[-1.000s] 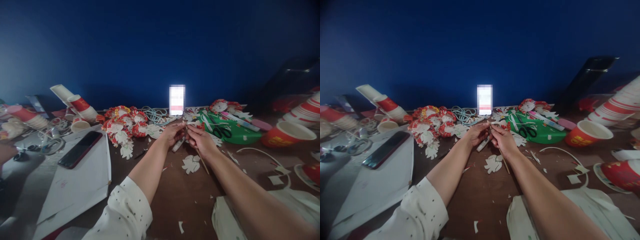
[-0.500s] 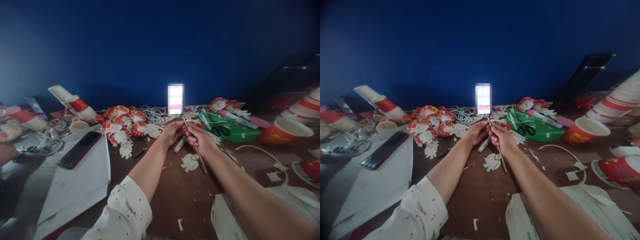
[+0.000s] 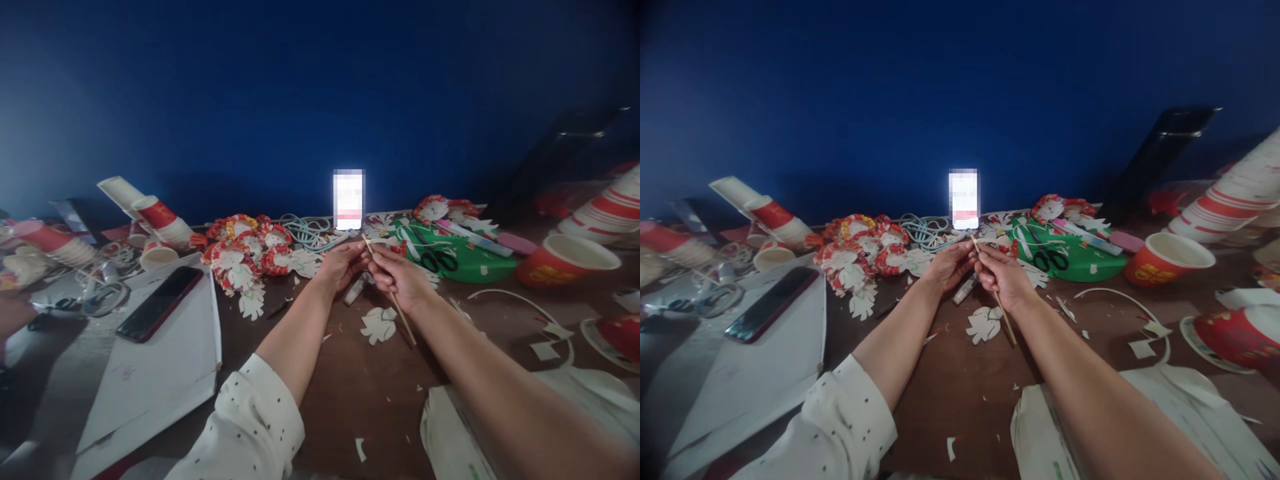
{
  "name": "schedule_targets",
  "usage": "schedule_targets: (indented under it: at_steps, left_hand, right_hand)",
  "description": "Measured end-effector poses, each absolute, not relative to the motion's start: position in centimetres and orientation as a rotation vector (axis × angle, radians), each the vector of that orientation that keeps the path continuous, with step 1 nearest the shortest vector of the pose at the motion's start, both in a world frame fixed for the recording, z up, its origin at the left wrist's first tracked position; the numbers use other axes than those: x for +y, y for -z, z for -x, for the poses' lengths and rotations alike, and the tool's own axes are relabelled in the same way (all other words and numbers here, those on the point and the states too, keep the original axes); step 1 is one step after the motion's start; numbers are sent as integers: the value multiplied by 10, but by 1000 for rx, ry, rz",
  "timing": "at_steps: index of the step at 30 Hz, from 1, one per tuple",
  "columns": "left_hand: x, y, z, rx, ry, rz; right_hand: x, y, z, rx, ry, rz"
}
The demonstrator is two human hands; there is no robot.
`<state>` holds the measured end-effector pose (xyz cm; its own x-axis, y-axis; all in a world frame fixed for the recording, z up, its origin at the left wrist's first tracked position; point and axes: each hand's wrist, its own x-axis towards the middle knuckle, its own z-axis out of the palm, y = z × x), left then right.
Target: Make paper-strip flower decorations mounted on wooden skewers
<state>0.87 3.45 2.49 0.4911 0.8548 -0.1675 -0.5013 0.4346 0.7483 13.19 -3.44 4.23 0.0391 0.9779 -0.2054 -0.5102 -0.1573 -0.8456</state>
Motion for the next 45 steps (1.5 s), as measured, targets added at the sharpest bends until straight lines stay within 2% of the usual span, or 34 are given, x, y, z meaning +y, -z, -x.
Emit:
schedule_targets:
  at_steps: [22, 35, 40, 45]
  left_hand:
    - [31, -30, -10, 644, -925, -670]
    - [33, -26, -11, 758, -894, -835]
    - [33, -28, -12, 808, -913, -837]
    - [32, -32, -14, 915, -885, -879]
  right_hand:
    - [-36, -40, -134, -821, -1331, 1091]
    - [-34, -29, -135, -1235, -800, 1522]
    - [-36, -28, -134, -1400, -521, 1561]
    - [-35, -20, -132, -1513, -373, 1652]
